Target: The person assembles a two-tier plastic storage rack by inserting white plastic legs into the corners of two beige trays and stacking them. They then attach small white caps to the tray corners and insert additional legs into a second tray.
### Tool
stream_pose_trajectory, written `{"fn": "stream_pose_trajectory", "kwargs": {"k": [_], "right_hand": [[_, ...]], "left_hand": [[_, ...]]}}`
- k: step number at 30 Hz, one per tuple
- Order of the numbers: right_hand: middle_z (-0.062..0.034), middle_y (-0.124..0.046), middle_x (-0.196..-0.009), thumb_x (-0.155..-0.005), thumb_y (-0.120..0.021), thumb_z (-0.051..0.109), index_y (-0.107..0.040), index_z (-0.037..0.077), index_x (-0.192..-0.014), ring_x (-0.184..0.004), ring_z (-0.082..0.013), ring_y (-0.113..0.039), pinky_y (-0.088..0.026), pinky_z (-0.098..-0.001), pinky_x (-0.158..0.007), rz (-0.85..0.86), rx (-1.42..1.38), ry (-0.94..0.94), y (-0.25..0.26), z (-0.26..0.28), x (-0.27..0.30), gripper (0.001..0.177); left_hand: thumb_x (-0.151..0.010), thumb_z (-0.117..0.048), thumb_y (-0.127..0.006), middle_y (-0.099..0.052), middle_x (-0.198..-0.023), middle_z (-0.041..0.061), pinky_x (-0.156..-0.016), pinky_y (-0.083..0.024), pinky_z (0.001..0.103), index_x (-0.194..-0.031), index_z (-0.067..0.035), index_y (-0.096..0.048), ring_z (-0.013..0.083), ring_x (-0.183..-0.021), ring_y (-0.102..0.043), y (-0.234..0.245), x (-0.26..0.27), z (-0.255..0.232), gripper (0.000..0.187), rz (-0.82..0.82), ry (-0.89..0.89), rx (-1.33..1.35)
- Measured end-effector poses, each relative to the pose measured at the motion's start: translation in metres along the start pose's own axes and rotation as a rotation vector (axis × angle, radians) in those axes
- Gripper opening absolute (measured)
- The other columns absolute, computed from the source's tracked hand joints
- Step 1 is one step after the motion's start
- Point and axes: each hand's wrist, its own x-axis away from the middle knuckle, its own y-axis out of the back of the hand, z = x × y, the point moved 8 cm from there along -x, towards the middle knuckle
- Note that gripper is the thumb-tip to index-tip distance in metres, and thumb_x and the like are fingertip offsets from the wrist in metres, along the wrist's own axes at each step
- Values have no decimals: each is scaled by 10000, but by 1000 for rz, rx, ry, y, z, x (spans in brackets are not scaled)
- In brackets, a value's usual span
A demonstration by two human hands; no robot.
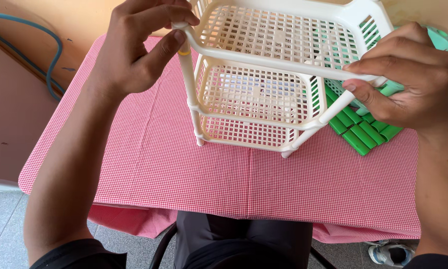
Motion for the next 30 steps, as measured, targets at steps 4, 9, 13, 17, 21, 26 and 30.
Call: {"fn": "stream_pose_trajectory", "kwargs": {"k": [4, 9, 13, 17, 21, 26, 30], "right_hand": [[-110, -726, -888, -853, -881, 60, -776, -1, -1000, -874, -225, -634, -505, -325, -787, 3, -6, 6, 0, 0, -1, 191], [-89, -732, -994, -913, -857, 127, -780, 19, -1069, -943, -215, -610, -494, -307, -818, -14, -17, -14, -1, -4, 7, 205], [-165, -663, -1196, -851, -842, 222, -681, -31, -1229, -1102, -287, -563, -466, -383, -944, -112, -22, -15, 4, -20, 22, 482], [-127, -512, -1340, -916, -758, 300, -512, 34, -1474, -1149, -178, -501, -427, -289, -1024, -337, -342, -221, -9, -54, 61, 665], [-92, -528, -1307, -996, -741, 226, -429, 26, -1445, -1160, -147, -526, -431, -268, -1094, -498, -715, -347, -44, -69, 93, 582], [-161, -554, -1418, -1033, -675, 101, -275, 18, -1506, -1280, -192, -582, -490, -328, -1138, -465, -837, -423, -66, -48, 97, 625], [-198, -619, -1381, -1143, -613, 49, -200, 44, -1569, -1220, -203, -649, -536, -299, -1063, -383, -759, -372, -64, -32, 87, 593]], "left_hand": [[-1024, -38, -553, -641, -1224, 219, -1032, -630, 408, -1165, 78, -686, 312, -1102, -706, -1, 3, -1, 226, -1, -7, 15], [-1034, -49, -542, -628, -1243, 215, -1003, -627, 391, -1166, 81, -682, 311, -1113, -699, -3, 3, -2, 232, -6, 1, 26], [-973, -146, -614, -632, -1232, 179, -1051, -583, 442, -1174, 41, -673, 317, -1192, -656, -2, 0, -10, 280, -4, 43, -61], [-981, -362, -773, -630, -1213, 145, -1008, -468, 502, -1228, -54, -703, 324, -1168, -584, -17, -9, -38, 401, -81, -64, -641], [-1027, -404, -711, -600, -1294, 109, -1056, -447, 473, -1358, -106, -633, 273, -1270, -553, -70, -27, -68, 453, -31, -180, -633], [-1069, -461, -682, -621, -1311, 98, -913, -484, 390, -1464, -160, -567, 234, -1181, -598, -139, -55, -111, 510, -54, -331, -707], [-1031, -275, -653, -603, -1177, 32, -816, -476, 330, -1518, -172, -424, 179, -1055, -589, -162, -73, -123, 548, -159, -339, -758]]}}
